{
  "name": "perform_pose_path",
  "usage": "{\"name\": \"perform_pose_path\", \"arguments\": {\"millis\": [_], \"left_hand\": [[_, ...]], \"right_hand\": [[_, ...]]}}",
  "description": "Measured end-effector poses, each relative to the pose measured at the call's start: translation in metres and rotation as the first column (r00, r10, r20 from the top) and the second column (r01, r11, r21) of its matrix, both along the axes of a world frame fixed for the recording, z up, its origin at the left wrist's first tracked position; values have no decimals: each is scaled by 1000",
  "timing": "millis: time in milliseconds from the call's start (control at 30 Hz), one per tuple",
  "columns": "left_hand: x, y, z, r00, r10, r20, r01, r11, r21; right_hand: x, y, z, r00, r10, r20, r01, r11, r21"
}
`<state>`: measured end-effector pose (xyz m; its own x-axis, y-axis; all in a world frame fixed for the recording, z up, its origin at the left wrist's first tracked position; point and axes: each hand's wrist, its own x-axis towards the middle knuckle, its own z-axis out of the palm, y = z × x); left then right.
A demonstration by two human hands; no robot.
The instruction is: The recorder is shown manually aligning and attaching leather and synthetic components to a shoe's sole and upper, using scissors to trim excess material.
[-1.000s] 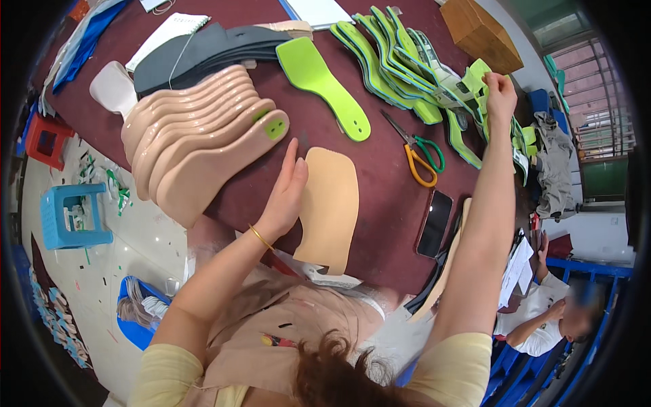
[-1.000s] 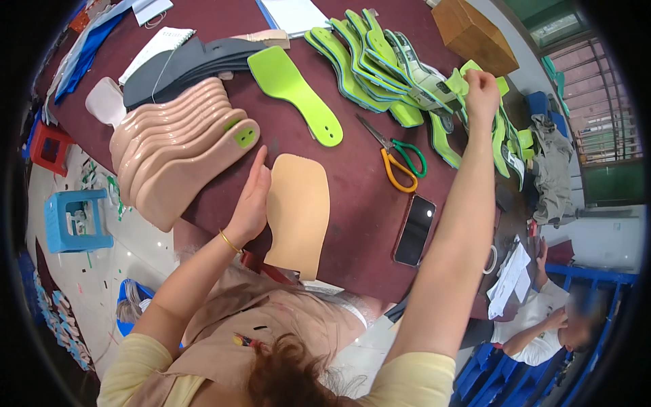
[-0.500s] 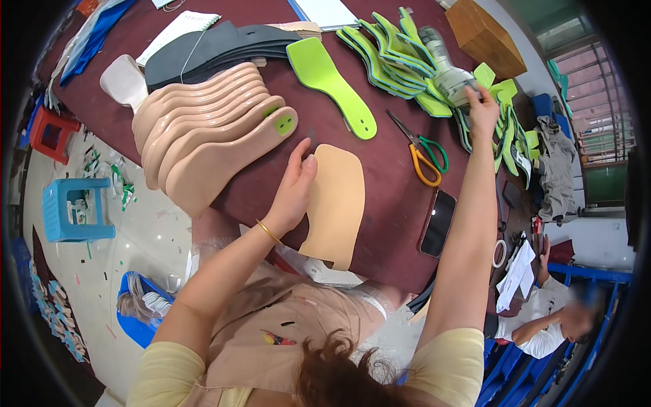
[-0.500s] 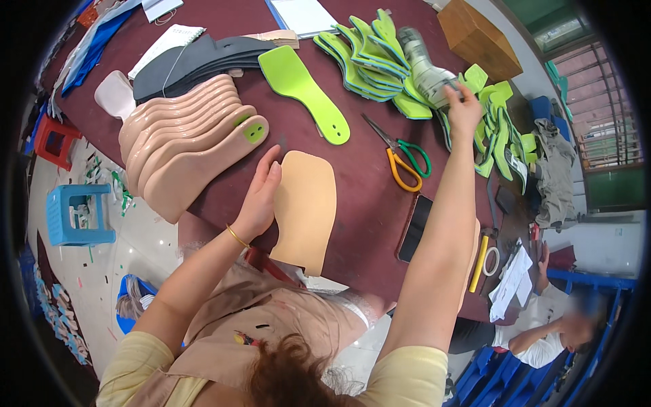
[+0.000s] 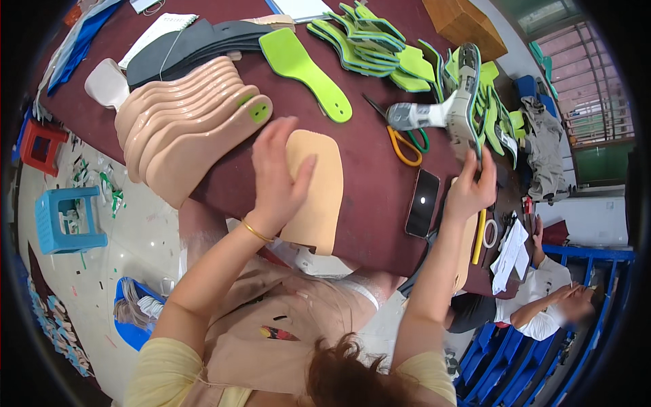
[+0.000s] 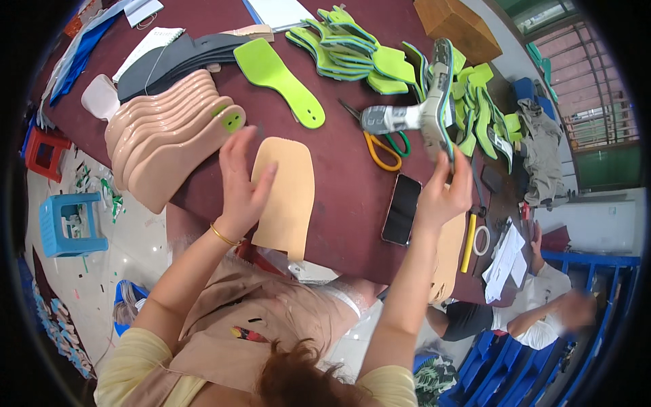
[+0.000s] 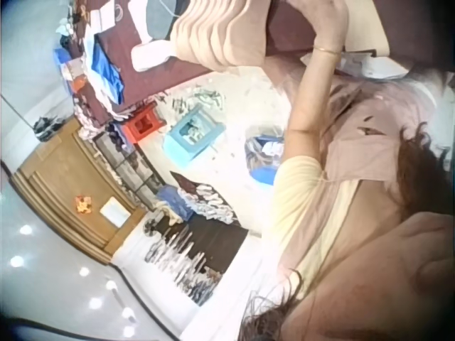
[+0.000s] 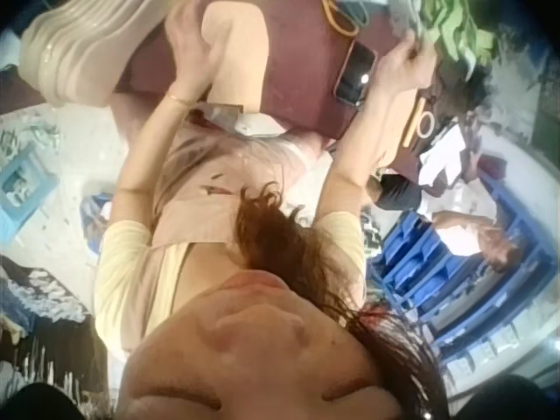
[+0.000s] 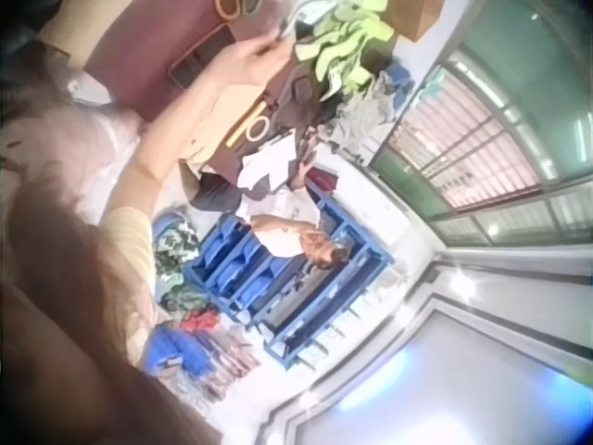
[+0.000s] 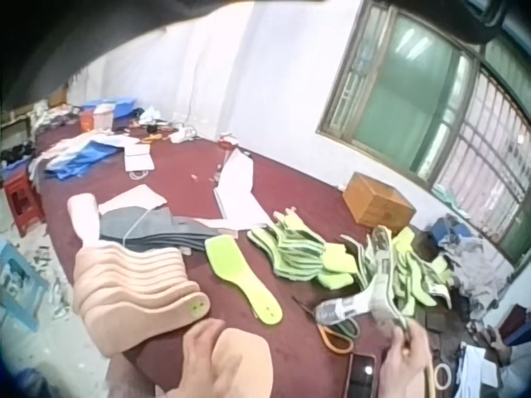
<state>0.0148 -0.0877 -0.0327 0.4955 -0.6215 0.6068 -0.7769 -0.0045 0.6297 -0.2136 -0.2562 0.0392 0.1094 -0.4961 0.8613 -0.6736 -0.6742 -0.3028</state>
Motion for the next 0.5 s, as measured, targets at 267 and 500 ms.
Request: {"name": "perform_pose_path", "arguments": {"millis": [267, 500], "left_hand": [[-48, -23, 14, -672, -154, -725, 605, 450, -657], [-47, 27, 43, -697, 310, -647, 644, -127, -755]], "right_hand": [[-15, 106, -27, 293, 129, 947, -884, 415, 217], [-73, 120, 5, 539, 561, 628, -780, 52, 624]]}}
